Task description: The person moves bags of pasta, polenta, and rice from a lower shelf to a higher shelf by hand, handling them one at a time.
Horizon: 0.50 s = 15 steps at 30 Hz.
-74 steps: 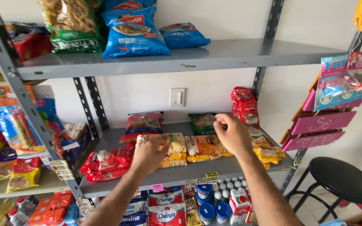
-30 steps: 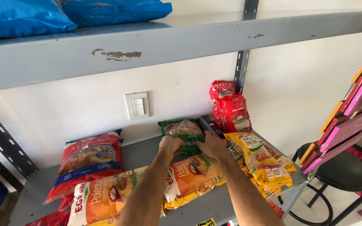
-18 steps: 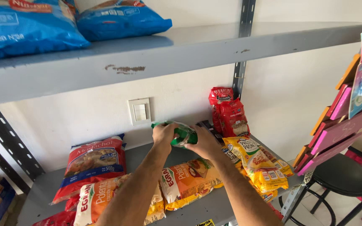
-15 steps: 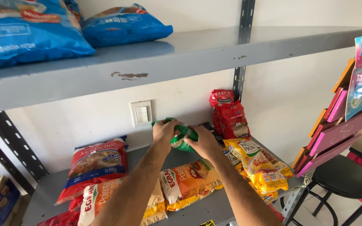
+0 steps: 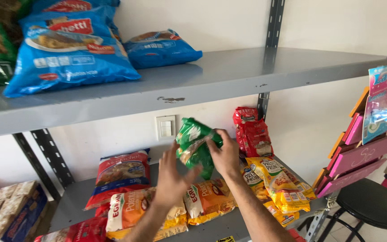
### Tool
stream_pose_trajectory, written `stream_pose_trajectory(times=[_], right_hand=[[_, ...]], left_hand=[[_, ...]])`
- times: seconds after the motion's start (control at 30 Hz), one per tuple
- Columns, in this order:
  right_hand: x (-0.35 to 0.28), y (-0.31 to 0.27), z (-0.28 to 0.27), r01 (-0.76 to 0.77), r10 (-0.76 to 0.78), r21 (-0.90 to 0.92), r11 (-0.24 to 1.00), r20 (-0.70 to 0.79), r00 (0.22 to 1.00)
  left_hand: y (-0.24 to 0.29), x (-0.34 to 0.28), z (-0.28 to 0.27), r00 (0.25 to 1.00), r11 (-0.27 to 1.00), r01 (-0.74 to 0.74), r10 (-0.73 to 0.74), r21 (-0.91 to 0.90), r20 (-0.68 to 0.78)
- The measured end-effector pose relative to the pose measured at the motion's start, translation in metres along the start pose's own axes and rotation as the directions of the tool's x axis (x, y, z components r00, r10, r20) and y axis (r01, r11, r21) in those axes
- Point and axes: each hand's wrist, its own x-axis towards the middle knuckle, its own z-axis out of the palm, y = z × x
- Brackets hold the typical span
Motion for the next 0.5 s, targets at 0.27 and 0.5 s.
stream_pose_trajectory(times=[0.27, 0.5], right_hand=[[-0.035, -0.147, -0.058, -0.436, 0.461, 0.451, 0.779, 0.061, 0.886], [-0.094, -0.192, -0.110, -0.415, 0.402, 0.432, 0.801, 0.126, 0.907]], left_hand=[[-0.047, -0.026, 0.037, 0.931, 0.865, -0.093, 0.250, 0.493, -0.264], [-0.031, -0.093, 0.038, 0.677, 0.840, -0.367, 0.536, 0.400, -0.504]])
